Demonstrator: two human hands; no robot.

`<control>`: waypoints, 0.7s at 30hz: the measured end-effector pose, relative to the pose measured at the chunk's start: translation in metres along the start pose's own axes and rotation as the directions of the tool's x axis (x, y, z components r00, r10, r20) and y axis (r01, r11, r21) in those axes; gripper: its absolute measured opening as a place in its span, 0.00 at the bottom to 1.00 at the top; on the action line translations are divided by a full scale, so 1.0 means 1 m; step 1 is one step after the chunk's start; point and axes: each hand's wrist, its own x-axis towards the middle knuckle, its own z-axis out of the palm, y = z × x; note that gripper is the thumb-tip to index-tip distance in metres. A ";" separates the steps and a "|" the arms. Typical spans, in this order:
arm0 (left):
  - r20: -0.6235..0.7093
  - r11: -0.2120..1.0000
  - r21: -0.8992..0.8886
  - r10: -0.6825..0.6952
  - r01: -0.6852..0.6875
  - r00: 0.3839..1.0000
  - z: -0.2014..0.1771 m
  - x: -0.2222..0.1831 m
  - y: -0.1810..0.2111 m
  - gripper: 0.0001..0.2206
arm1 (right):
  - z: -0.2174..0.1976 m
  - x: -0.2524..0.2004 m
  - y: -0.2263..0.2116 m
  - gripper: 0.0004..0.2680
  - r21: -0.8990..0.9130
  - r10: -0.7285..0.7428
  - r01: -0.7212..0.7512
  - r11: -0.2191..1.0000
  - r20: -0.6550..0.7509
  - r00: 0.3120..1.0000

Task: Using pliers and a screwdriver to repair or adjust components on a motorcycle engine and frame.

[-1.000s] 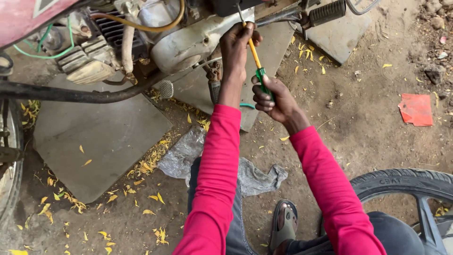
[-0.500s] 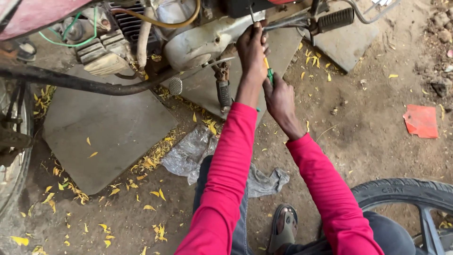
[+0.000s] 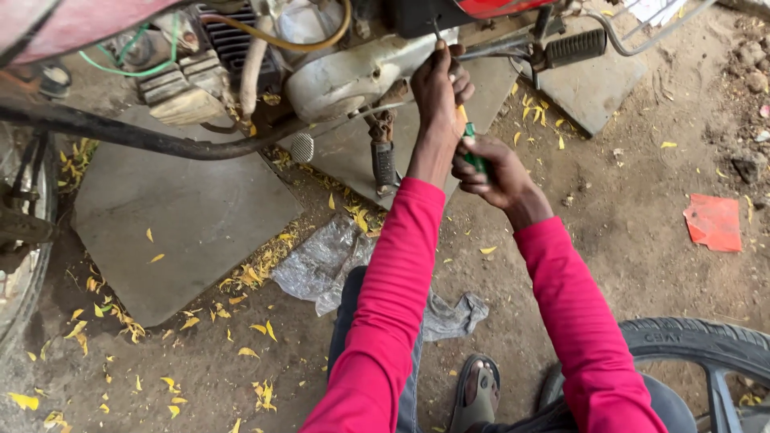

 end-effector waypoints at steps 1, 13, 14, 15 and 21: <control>0.005 1.000 -0.001 0.008 -0.008 1.000 0.002 0.002 0.002 0.17 | 0.003 0.002 -0.003 0.08 -0.005 -0.004 0.004 1.000 0.007 1.000; -0.070 0.998 0.064 -0.022 0.027 0.997 0.012 -0.003 0.013 0.11 | 0.033 -0.001 -0.004 0.13 -0.037 0.013 -0.023 0.999 -0.236 0.972; -0.008 1.000 0.011 -0.016 0.016 1.000 0.007 0.001 0.011 0.12 | 0.036 0.000 -0.003 0.13 -0.053 0.007 -0.020 0.998 -0.250 0.968; 0.054 0.999 -0.043 -0.006 0.008 0.999 0.003 0.004 0.009 0.13 | 0.038 0.001 -0.002 0.13 -0.069 0.000 -0.019 0.997 -0.264 0.964; 0.247 0.969 -0.222 -0.054 0.111 0.967 -0.008 0.011 0.009 0.12 | 0.057 -0.001 -0.011 0.15 -0.296 -0.073 -0.051 0.954 -0.392 0.917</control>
